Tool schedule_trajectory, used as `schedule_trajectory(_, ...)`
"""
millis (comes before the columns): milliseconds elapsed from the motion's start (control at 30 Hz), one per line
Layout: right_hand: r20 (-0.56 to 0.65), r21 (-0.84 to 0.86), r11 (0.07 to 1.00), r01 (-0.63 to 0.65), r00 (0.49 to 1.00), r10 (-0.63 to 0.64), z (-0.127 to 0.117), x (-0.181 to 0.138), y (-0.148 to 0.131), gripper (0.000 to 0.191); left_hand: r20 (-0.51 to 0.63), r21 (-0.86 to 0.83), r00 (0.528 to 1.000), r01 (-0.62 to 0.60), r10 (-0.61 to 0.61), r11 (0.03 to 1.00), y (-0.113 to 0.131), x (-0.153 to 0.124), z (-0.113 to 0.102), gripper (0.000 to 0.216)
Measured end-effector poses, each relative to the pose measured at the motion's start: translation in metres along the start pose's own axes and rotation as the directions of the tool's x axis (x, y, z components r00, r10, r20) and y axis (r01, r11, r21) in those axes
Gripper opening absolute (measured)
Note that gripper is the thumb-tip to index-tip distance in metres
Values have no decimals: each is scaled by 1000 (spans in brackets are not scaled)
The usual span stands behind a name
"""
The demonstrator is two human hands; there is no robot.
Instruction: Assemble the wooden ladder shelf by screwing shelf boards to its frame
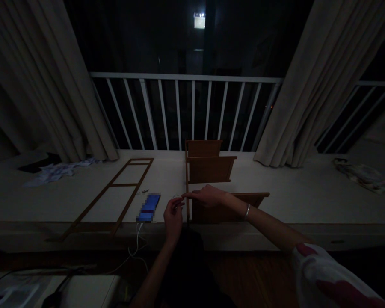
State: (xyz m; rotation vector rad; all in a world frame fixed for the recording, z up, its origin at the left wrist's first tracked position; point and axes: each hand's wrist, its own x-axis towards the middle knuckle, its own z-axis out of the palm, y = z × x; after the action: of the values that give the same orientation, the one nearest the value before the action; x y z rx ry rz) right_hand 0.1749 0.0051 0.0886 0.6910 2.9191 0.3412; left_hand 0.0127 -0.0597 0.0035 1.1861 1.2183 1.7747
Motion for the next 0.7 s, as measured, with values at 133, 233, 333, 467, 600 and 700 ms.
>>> schedule_trajectory(133,-17,20,1000,3,1000,-3,0,-1,0,71,5,-123,997,80,-80,989,-4,3,-4,22)
schedule_trajectory(233,8,31,999,-12,1000,12,-2,-1,-1,72,56,-196,987,160,-152,967,-7,5,-8,24)
schedule_trajectory(333,16,37,999,-22,1000,22,-2,-1,-1,71,93,-170,973,227,-213,959,-20,8,-15,26)
schedule_trajectory(467,11,27,999,-32,999,32,-2,-2,-2,70,18,100,977,212,-215,972,-61,22,-32,25)
schedule_trajectory(600,7,33,999,-35,999,35,-4,-3,-2,69,-90,511,988,156,-128,845,-108,44,-50,22)
schedule_trajectory(700,5,38,999,-27,1000,27,-5,-3,-1,71,-49,600,991,127,-122,790,-130,61,-56,22)
